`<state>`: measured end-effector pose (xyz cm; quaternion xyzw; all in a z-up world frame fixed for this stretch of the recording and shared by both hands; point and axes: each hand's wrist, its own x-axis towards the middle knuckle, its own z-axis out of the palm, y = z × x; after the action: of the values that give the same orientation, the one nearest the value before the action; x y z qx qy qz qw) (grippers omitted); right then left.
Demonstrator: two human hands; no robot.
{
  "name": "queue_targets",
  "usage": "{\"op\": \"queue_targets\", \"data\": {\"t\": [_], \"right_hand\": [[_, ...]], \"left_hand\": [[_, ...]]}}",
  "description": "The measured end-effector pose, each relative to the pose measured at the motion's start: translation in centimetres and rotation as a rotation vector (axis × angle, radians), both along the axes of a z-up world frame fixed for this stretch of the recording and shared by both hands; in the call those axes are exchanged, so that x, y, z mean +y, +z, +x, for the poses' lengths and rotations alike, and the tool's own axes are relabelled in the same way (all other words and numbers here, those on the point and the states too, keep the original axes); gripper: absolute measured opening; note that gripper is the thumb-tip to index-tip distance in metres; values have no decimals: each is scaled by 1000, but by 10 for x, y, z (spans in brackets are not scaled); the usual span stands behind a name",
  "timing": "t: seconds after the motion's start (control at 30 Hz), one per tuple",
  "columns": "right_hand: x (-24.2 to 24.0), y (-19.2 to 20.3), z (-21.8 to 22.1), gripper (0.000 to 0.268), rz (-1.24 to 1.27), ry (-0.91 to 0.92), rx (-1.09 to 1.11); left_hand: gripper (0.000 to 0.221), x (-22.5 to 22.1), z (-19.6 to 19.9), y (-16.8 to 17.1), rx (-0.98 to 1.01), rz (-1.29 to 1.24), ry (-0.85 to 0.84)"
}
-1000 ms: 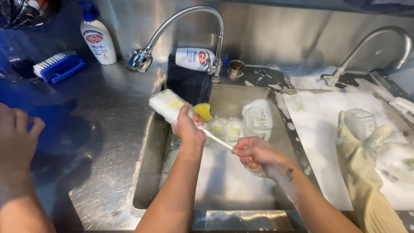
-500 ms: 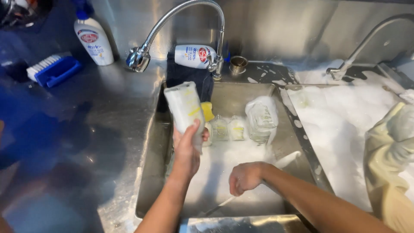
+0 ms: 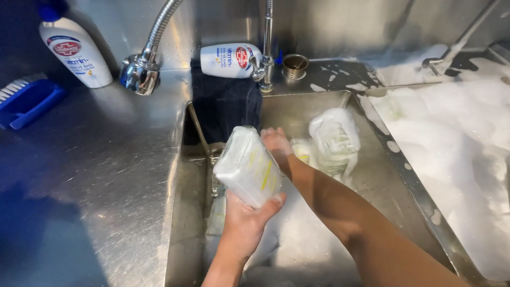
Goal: Washing the interior of glass bottles using a long-handled brush and soapy water in a commercial sink.
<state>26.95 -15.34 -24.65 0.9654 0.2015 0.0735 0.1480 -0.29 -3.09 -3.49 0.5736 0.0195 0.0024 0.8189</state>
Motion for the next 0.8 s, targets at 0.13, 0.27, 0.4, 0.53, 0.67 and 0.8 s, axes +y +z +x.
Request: {"op": "queue_targets", "data": {"t": [0.13,0.27,0.4,0.53,0.67,0.8], "right_hand": [[-29,78,-72,33,112,192,212],[-99,96,-108,40,179,57,516],[-145,98,-135,45,148,-27,673],[-169,-1,-117,29,83,3,459],[-144,-57,-151,10,-318,531,395],[-107,-52,-182,24,-77,650,879]], "left_hand": [[54,-20,9,-11,121,7,82],[81,-37,52,-17,71,115,179],[78,-60,35,11,118,162,158],[59,-65,2,26,58,-65,153],[67,-53,-13,16,155,-387,198],[61,-37,-13,24,222,-529,74]]}}
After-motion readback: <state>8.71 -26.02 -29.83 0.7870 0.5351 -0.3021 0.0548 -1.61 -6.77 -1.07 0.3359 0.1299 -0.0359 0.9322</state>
